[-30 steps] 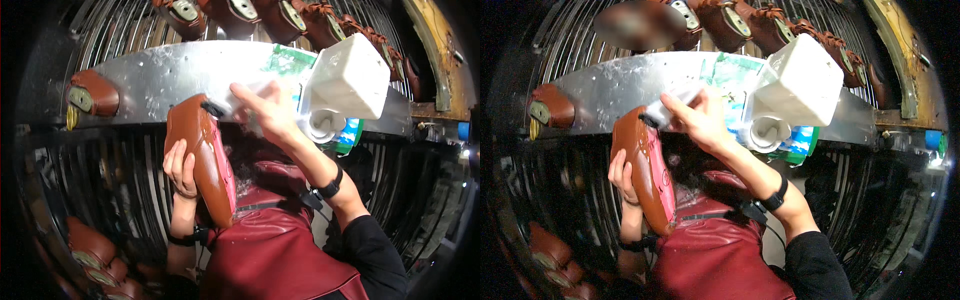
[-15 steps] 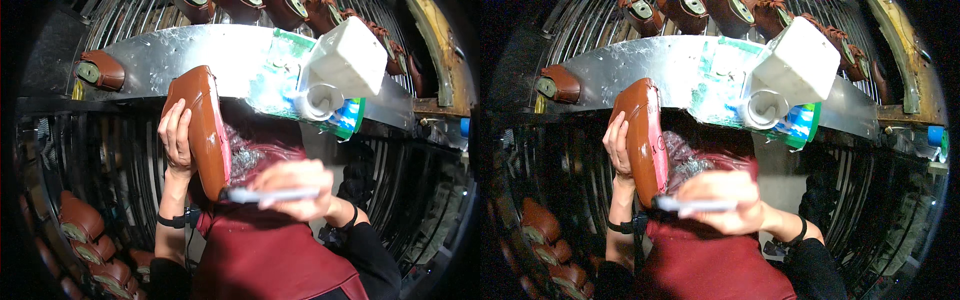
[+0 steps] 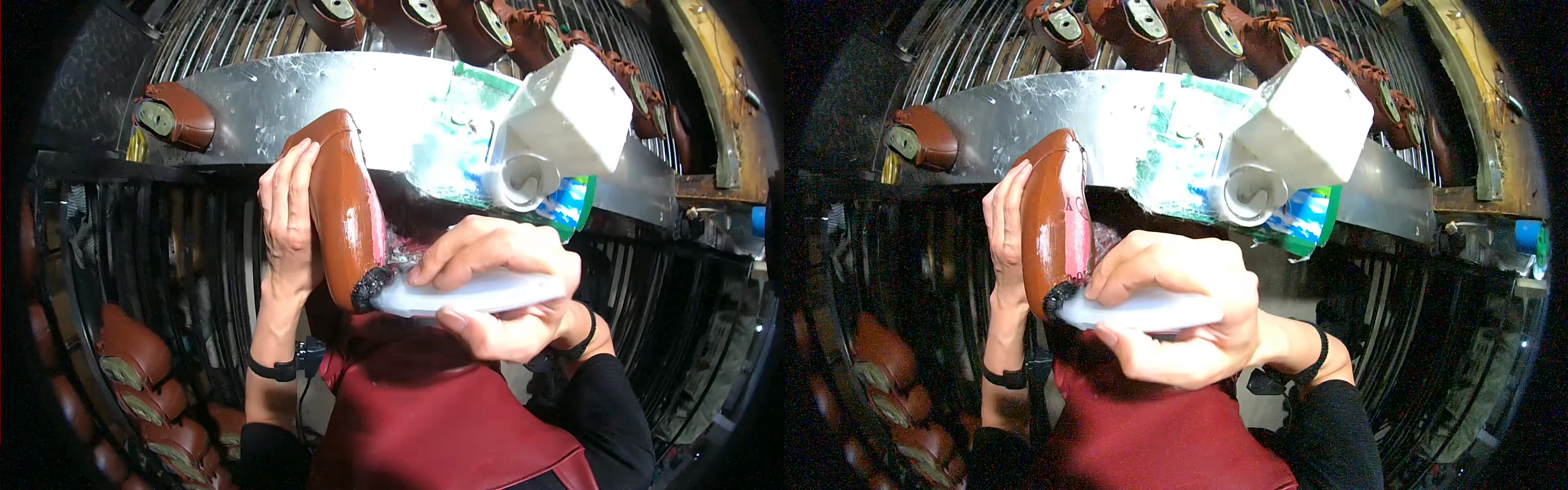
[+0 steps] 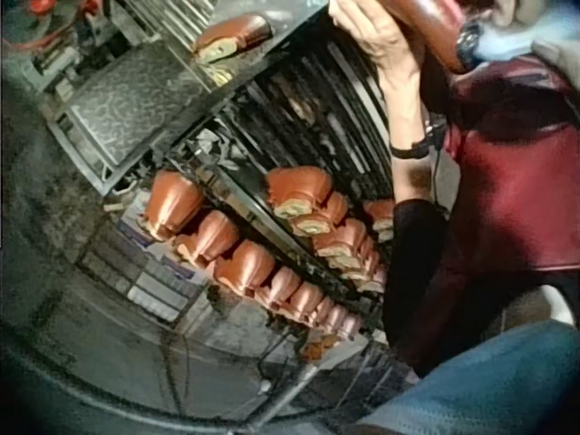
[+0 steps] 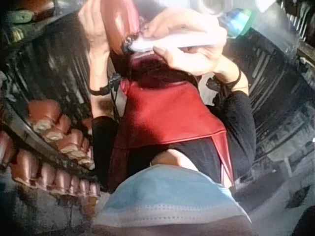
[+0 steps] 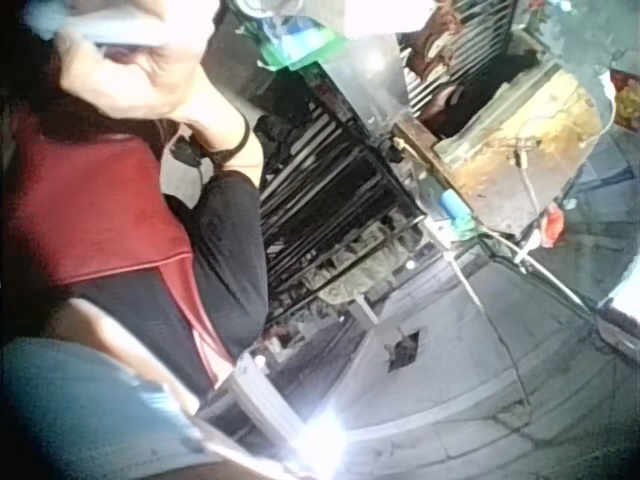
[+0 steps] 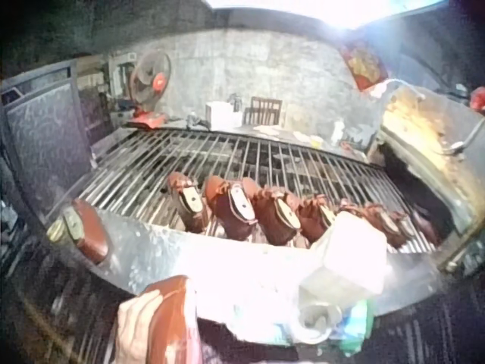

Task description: The recorder is applying adhesive to the soles and edges of shoes using a brush in a manufacturing setting.

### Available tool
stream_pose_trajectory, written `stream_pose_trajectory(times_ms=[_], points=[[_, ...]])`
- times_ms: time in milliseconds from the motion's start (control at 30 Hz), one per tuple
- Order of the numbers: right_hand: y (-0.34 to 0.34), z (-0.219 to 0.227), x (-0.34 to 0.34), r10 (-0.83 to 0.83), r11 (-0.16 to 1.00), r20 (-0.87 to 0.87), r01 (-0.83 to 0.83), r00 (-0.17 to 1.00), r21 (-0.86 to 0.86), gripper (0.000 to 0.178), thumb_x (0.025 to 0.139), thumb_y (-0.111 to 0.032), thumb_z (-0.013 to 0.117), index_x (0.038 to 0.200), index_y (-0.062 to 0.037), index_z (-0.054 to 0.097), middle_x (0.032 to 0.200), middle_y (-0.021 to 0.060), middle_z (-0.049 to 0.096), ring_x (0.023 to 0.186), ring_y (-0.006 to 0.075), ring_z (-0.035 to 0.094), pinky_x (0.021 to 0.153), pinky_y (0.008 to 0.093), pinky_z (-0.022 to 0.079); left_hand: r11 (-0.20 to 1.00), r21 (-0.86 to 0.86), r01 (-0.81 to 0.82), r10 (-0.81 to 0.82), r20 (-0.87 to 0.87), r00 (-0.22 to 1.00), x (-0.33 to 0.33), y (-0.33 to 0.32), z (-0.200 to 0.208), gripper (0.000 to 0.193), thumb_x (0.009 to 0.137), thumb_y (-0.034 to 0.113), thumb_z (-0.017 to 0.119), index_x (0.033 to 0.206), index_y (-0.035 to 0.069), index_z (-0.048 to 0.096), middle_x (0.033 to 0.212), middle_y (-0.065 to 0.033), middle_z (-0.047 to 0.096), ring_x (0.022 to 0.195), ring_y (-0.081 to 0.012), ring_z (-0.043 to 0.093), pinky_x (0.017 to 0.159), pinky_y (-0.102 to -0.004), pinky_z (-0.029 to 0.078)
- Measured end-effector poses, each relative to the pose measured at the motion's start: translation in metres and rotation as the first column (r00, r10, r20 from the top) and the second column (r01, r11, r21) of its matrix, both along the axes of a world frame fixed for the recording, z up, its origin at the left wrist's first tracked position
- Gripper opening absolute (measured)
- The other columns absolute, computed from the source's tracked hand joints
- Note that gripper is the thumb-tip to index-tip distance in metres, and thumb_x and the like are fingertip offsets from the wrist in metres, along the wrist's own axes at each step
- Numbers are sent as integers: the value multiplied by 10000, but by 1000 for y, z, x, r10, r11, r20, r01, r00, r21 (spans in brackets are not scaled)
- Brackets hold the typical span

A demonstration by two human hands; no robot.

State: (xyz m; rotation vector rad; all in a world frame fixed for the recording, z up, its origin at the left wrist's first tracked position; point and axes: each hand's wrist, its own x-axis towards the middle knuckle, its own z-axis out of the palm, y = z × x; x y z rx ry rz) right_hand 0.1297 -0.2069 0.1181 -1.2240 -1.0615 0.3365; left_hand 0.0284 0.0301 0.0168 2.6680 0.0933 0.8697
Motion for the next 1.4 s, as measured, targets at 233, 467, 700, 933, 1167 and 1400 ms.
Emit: stream_pose_trajectory(times_ms=[233, 467, 700, 933, 1167, 1400], points=[[24, 34, 44, 12, 1000, 214, -11, 977, -6, 232, 750, -33, 759, 950, 62, 689, 943, 247, 746, 848, 319, 768, 768, 394, 629, 990, -133, 43, -57, -101, 993, 29, 23, 48, 832, 712, 61, 807, 1476, -56, 500, 1393, -219, 596, 1263, -406, 553, 1115, -475, 444], [47, 5, 90, -211, 977, 360, 206, 909, 53, 242, 759, -24, 716, 984, 65, 699, 966, 189, 763, 849, 286, 749, 820, 382, 590, 834, -550, 37, -231, -288, 929, 57, 48, 66, 877, 619, -22, 902, 1423, 3, 553, 1353, -172, 628, 1234, -404, 572, 1112, -450, 451], [-6, -62, 35, -565, 820, -404, 545, 720, -175, 121, 959, -47, 756, 1034, 45, 730, 874, 103, 757, 708, 146, 716, 610, 263, 554, 526, -842, 119, -72, 95, 993, 47, 85, -5, 923, 580, -41, 968, 1425, -7, 598, 1267, -93, 701, 1177, -220, 668, 1051, -395, 548], [-61, -85, 21, -871, 457, -308, 860, 382, -227, 194, 1025, -142, 728, 1059, 49, 715, 782, 85, 718, 586, 137, 682, 490, 256, 529, 82, -980, 183, -45, 180, 983, -37, 37, -45, 597, 832, 102, 817, 1373, -53, 617, 1334, -253, 680, 1233, -325, 665, 1114, -458, 502], [-60, -99, 19, -806, 458, -535, 839, 251, -295, 248, 1032, -167, 718, 1015, 79, 695, 802, 128, 728, 561, 167, 689, 459, 290, 563, 54, -997, 49, -176, 39, 984, -59, -11, -54, 618, 703, 71, 881, 1279, -49, 693, 1290, -256, 711, 1198, -332, 700, 1111, -449, 517], [-62, -58, 42, -311, 805, -893, 590, 327, -64, 273, 1047, -223, 671, 958, 35, 689, 791, 161, 732, 513, 210, 664, 407, 305, 499, -19, -997, 69, -237, 71, 969, -52, -30, -28, 617, 636, 160, 964, 1173, -58, 753, 1200, -187, 760, 1094, -252, 741, 1034, -367, 551]])
